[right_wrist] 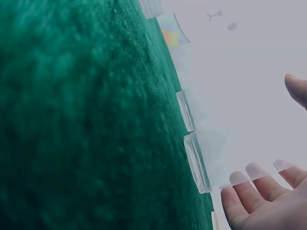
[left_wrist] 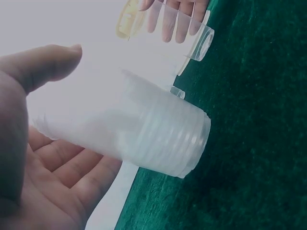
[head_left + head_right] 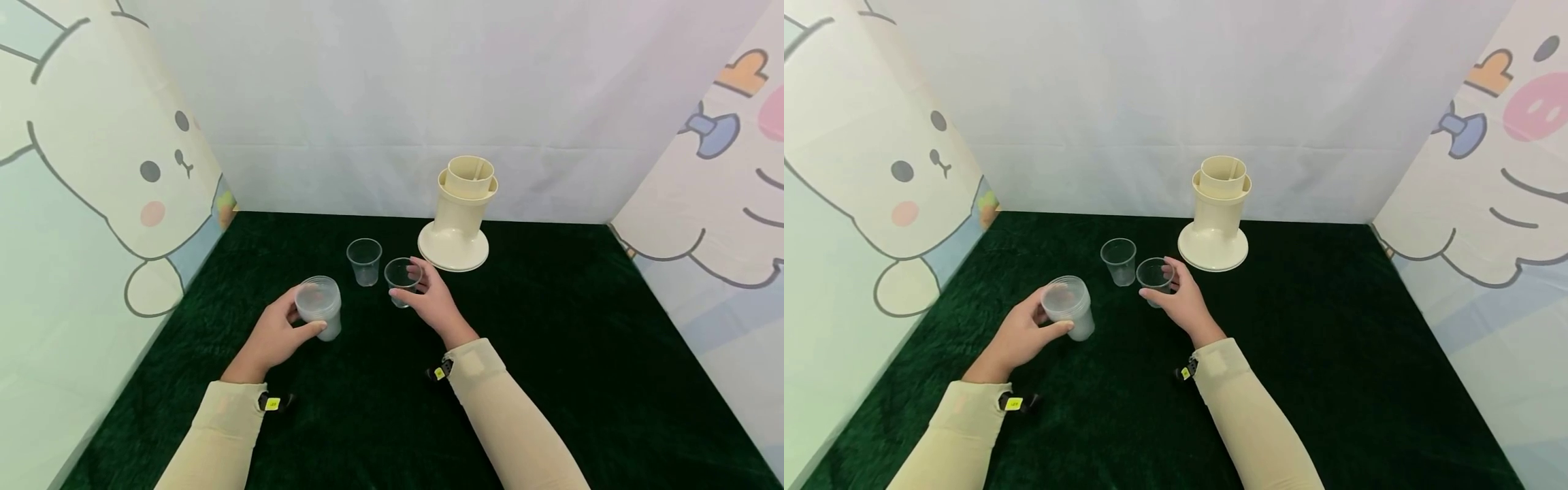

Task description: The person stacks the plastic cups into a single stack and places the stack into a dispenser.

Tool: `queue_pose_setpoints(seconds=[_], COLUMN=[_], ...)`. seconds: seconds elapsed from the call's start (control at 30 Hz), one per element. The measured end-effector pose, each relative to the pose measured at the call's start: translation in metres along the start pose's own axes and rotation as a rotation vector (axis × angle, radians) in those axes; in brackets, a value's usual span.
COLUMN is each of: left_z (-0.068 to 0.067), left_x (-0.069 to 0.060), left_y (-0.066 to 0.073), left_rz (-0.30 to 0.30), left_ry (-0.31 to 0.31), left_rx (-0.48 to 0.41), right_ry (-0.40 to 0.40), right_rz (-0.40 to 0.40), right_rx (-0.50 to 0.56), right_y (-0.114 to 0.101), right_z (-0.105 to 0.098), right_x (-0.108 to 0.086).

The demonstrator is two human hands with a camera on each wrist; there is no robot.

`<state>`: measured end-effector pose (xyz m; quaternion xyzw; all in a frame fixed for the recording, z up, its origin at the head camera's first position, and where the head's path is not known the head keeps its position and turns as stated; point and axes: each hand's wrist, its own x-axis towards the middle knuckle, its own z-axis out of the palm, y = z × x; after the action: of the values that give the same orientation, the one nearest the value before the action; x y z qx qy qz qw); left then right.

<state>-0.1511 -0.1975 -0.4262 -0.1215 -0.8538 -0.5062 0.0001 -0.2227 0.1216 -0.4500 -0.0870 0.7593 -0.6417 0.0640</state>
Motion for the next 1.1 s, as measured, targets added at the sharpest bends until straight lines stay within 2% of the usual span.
queue_pose_setpoints(seconds=[0.5,1.1], left_z=[0.001,-0.001], left_x=[0.0,-0.003], left_y=[0.0,0.002], left_rz=[-0.004,0.002], left_ry=[-0.001,-0.004], left_rx=[0.003,-0.001], right_ry=[0.007,0.004], right_rz=[0.01,-0.001], right_rx=[0.033,0.06], right_y=[-0.002,-0.027], right_z=[0.001,0.001], right_x=[-0.001,-0.01])
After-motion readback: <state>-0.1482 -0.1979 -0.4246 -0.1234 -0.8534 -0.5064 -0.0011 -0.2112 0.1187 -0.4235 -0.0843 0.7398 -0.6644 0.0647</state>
